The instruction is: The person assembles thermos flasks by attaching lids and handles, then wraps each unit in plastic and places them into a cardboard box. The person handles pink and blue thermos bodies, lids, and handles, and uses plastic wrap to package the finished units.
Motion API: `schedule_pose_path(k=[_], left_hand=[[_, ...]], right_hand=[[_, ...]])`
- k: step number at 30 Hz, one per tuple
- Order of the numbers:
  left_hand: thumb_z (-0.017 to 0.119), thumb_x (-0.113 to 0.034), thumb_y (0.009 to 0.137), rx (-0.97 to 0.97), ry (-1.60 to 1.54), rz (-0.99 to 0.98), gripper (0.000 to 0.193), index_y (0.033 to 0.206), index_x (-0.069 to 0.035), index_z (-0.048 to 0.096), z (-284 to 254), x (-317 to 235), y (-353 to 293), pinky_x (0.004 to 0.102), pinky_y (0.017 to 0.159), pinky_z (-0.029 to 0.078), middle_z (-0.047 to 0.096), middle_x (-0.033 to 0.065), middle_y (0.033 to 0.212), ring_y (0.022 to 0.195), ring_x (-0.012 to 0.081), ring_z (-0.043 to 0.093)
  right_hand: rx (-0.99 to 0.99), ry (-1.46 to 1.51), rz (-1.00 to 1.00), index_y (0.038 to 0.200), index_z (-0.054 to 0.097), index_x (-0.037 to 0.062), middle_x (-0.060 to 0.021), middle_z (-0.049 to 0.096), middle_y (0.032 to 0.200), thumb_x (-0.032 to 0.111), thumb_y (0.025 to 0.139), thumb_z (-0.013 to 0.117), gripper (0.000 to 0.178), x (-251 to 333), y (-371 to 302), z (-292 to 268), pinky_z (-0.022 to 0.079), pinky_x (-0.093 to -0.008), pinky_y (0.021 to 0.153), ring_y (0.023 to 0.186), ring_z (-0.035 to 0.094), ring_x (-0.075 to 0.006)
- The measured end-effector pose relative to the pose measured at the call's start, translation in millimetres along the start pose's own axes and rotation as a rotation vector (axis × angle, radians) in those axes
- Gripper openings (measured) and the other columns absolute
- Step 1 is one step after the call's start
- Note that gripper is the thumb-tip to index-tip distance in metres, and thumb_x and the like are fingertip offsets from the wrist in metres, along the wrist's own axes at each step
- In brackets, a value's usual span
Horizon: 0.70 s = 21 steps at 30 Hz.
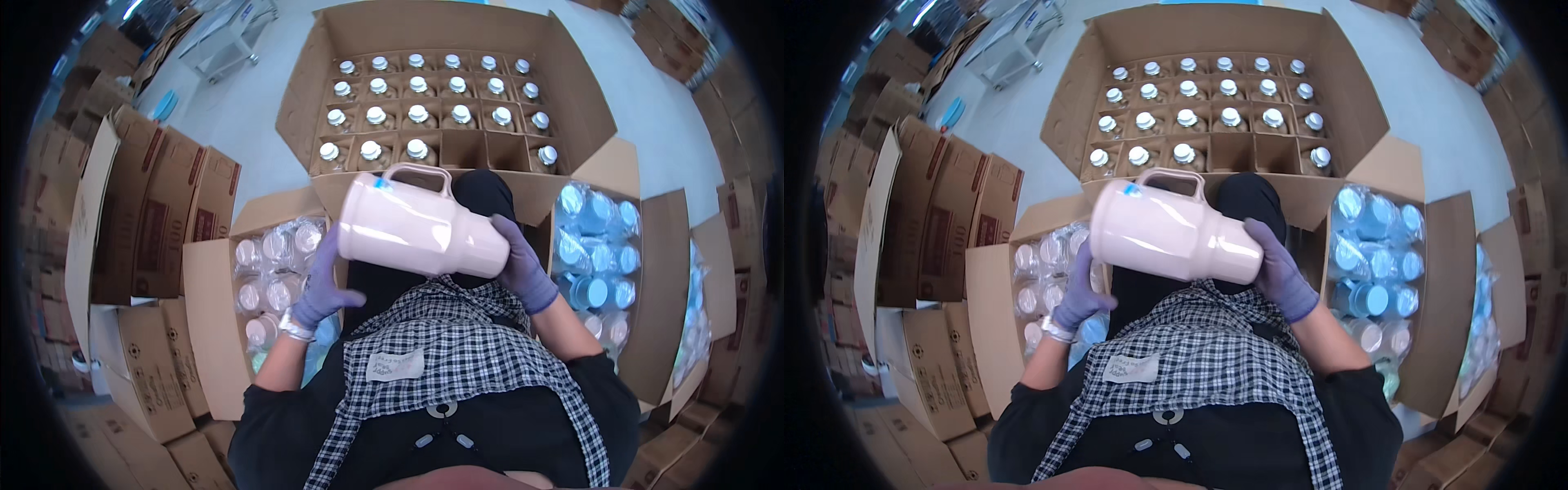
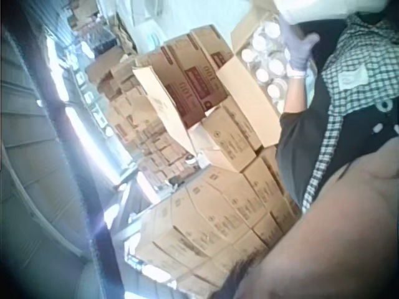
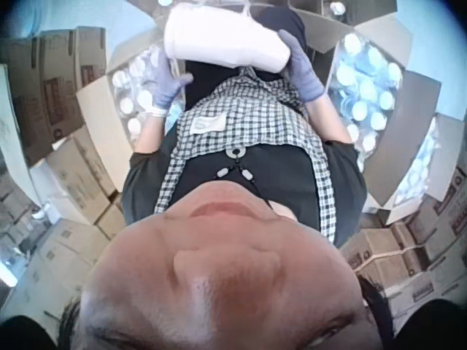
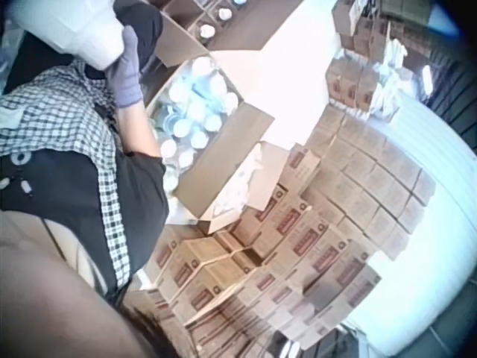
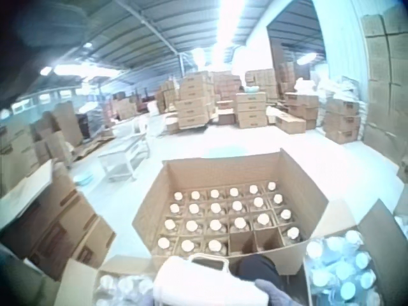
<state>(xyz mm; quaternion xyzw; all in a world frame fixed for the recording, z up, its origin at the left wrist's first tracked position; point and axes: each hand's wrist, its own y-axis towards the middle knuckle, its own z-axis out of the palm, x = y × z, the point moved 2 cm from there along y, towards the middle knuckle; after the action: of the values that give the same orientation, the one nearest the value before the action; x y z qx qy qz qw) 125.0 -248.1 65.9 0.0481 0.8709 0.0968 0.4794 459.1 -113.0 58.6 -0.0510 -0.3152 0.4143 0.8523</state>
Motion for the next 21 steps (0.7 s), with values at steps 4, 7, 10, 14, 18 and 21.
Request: schedule_pose_path(k=[4,7,10,14,18,21], left_hand=[[0.079,-0.053,0.085,-0.652,-0.218,-0.008,0.071,0.128,-0.003,0.053,2.8,-3.5,25.9,0.0355,0.097,0.048,0.056,0.008,0.123,0.109,0.0191,0.056],[0.063,-0.048,0.101,-0.69,-0.2,-0.117,0.051,0.121,-0.002,0.056,-43.2,-0.1,39.4,0.0324,0.092,0.05,0.061,0.0061,0.107,0.098,0.0165,0.058],[0.052,-0.043,0.108,-0.866,-0.397,-0.254,0.043,0.119,-0.002,0.057,-64.8,17.8,34.6,0.0307,0.089,0.05,0.062,0.0052,0.102,0.094,0.0143,0.058],[0.049,-0.043,0.11,-0.979,-0.5,-0.176,0.041,0.117,-0.003,0.057,-78.7,11.0,40.7,0.0309,0.088,0.051,0.062,0.0057,0.105,0.097,0.013,0.057],[0.046,-0.042,0.111,-1.054,-0.344,-0.134,0.041,0.116,-0.003,0.056,-76.5,4.4,30.1,0.0309,0.089,0.05,0.061,0.0068,0.105,0.099,0.0131,0.056],[0.045,-0.04,0.111,-1.102,-0.216,-0.168,0.039,0.113,-0.002,0.054,-73.7,-7.5,15.7,0.031,0.087,0.049,0.059,0.0075,0.103,0.096,0.0139,0.054]], right_hand=[[0.022,-0.138,-0.057,0.133,0.058,0.0037,-0.0104,0.066,0.128,0.042,0.104,0.058,0.048,0.1,22.5,35.3,0.052,-0.0376,0.104,0.119,0.064,-0.0216],[0.194,-1.319,-1.07,0.129,0.054,0.0061,-0.0152,0.06,0.126,0.027,0.074,0.084,0.066,37.1,33.6,84.4,0.051,-0.0436,0.101,0.117,0.061,-0.0333],[0.141,-1.426,-1.492,0.127,0.054,0.0066,-0.0199,0.056,0.128,0.029,0.065,0.09,0.075,81.7,86.2,99.3,0.048,-0.0485,0.101,0.115,0.058,-0.0406],[-0.803,-2.081,-0.737,0.129,0.06,0.0124,-0.018,0.06,0.125,0.043,0.074,0.078,0.065,183.3,196.4,-17.6,0.049,-0.0497,0.099,0.119,0.057,-0.0368],[-0.891,-2.406,-0.816,0.139,0.058,0.0128,-0.0182,0.055,0.137,0.06,0.077,0.075,0.08,213.9,234.5,-66.5,0.042,-0.0506,0.11,0.13,0.051,-0.0394],[-0.416,-1.955,-1.148,0.139,0.056,0.007,-0.0192,0.056,0.137,0.05,0.083,0.077,0.074,175.2,201.9,29.4,0.042,-0.0456,0.108,0.129,0.049,-0.0382]])
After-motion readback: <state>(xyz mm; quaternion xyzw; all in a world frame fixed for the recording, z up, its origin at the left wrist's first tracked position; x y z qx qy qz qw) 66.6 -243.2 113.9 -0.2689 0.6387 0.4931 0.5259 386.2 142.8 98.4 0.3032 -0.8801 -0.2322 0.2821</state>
